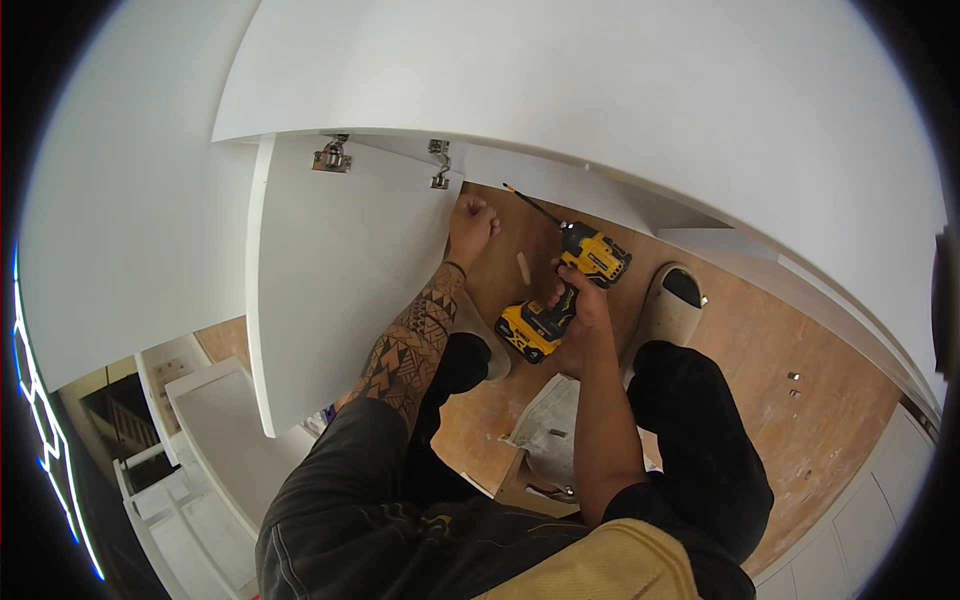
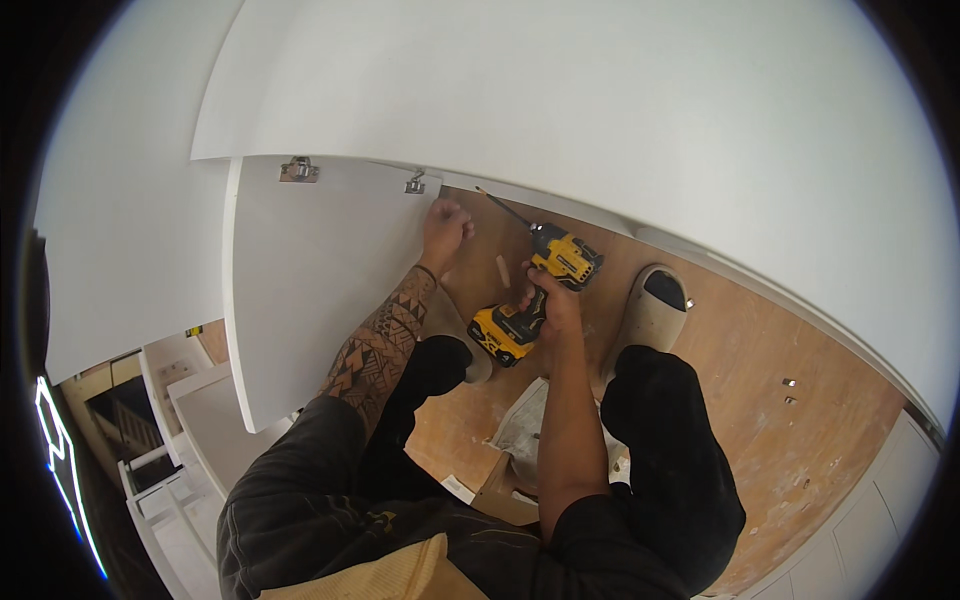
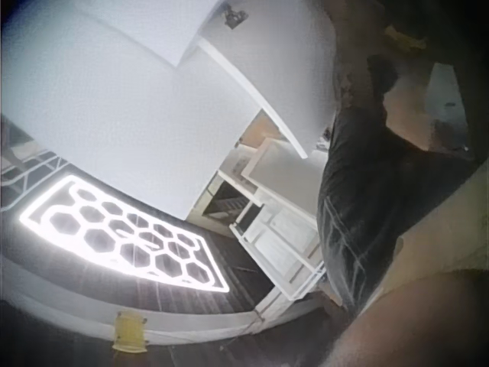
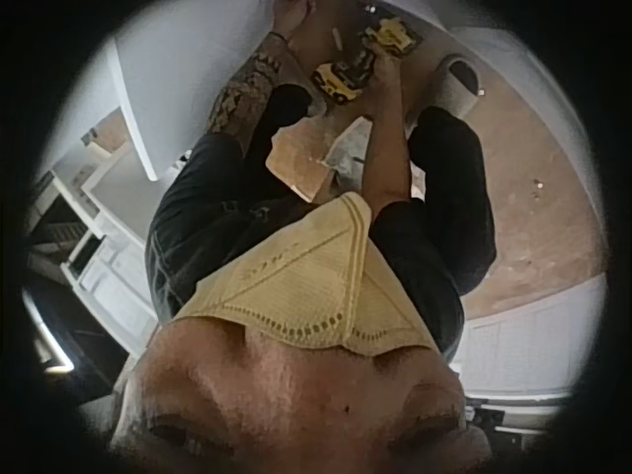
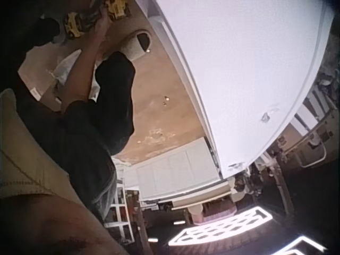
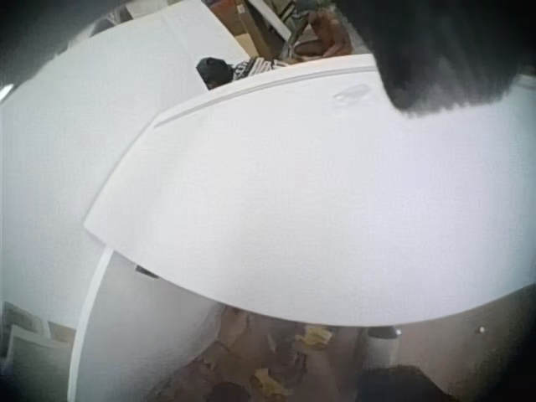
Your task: Using a power drill to install hinges and attach doors to a set of white kitchen cabinets.
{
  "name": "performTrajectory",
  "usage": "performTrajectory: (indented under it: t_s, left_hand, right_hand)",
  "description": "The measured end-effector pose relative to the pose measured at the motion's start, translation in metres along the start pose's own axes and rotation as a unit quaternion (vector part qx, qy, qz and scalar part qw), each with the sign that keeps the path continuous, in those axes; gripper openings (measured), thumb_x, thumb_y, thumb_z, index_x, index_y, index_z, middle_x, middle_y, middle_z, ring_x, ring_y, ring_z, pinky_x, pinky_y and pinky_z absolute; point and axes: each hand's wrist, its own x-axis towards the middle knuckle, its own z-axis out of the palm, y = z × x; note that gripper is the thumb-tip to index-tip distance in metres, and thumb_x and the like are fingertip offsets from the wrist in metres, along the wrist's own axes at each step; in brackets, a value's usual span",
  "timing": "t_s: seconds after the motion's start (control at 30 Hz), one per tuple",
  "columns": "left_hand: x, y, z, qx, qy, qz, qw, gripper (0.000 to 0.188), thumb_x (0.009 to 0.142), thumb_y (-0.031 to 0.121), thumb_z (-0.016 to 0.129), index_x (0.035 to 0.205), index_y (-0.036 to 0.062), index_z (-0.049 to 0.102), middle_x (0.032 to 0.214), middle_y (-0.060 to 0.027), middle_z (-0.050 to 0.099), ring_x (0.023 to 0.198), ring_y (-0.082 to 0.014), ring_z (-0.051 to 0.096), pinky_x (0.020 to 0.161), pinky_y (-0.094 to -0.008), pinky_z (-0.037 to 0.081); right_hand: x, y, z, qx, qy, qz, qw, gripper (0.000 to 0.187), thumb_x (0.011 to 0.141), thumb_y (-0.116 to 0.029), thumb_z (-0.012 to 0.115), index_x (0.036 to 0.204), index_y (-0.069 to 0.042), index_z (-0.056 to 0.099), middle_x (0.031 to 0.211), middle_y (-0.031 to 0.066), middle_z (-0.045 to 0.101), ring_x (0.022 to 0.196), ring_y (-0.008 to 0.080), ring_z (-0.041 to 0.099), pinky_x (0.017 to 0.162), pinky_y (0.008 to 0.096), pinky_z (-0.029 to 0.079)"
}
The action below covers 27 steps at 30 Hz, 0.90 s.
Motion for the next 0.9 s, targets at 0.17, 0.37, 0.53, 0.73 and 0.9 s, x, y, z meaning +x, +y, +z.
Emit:
performTrajectory:
  t_s: [0.17, 0.37, 0.53, 0.73, 0.9]
  left_hand:
    - [-0.006, 0.045, 0.007, -0.183, 0.000, -0.022, 0.983, 0.010, 0.098, 0.000, 0.059, 0.108, -0.0021, 0.062, 0.096, -0.0081, 0.065, 0.084, -0.0194, 0.068, 0.077, -0.0320, 0.061]
    - [-0.006, 0.058, 0.000, -0.294, -0.026, -0.033, 0.955, 0.014, 0.100, -0.002, 0.059, 0.112, -0.0050, 0.063, 0.101, -0.0109, 0.066, 0.100, -0.0254, 0.070, 0.098, -0.0366, 0.062]
    - [-0.007, 0.062, -0.001, -0.294, -0.035, -0.038, 0.954, 0.018, 0.105, 0.010, 0.061, 0.116, -0.0049, 0.059, 0.111, -0.0124, 0.063, 0.107, -0.0249, 0.068, 0.100, -0.0361, 0.061]
    - [-0.004, 0.070, 0.004, -0.369, -0.041, -0.117, 0.921, 0.012, 0.105, 0.014, 0.065, 0.111, 0.0032, 0.066, 0.094, -0.0049, 0.067, 0.083, -0.0162, 0.066, 0.080, -0.0294, 0.062]
    - [-0.003, 0.071, 0.009, -0.409, -0.031, -0.141, 0.901, 0.015, 0.105, 0.014, 0.065, 0.114, 0.0028, 0.066, 0.093, -0.0048, 0.064, 0.083, -0.0157, 0.063, 0.079, -0.0289, 0.059]
  right_hand:
    - [-0.004, -0.002, -0.001, 0.012, -0.029, 0.009, 0.999, 0.019, 0.088, -0.008, 0.074, 0.106, -0.005, 0.070, 0.069, 0.0031, 0.061, 0.052, 0.0163, 0.057, 0.051, 0.0330, 0.050]
    - [-0.002, -0.002, 0.001, 0.017, -0.053, 0.022, 0.998, 0.021, 0.087, -0.007, 0.074, 0.107, -0.005, 0.069, 0.072, 0.0031, 0.062, 0.053, 0.0153, 0.056, 0.051, 0.0329, 0.050]
    - [0.000, -0.004, 0.002, 0.016, -0.052, 0.024, 0.998, 0.021, 0.087, -0.009, 0.075, 0.107, -0.005, 0.069, 0.071, 0.0031, 0.061, 0.053, 0.0153, 0.056, 0.051, 0.0325, 0.050]
    - [0.002, -0.009, 0.003, -0.019, -0.049, 0.021, 0.998, 0.022, 0.087, -0.017, 0.076, 0.107, -0.008, 0.073, 0.065, 0.0006, 0.058, 0.053, 0.0150, 0.057, 0.055, 0.0336, 0.052]
    - [0.005, -0.007, 0.005, 0.001, -0.063, 0.015, 0.998, 0.021, 0.087, -0.015, 0.076, 0.107, -0.009, 0.073, 0.067, 0.0008, 0.060, 0.052, 0.0146, 0.057, 0.054, 0.0331, 0.052]
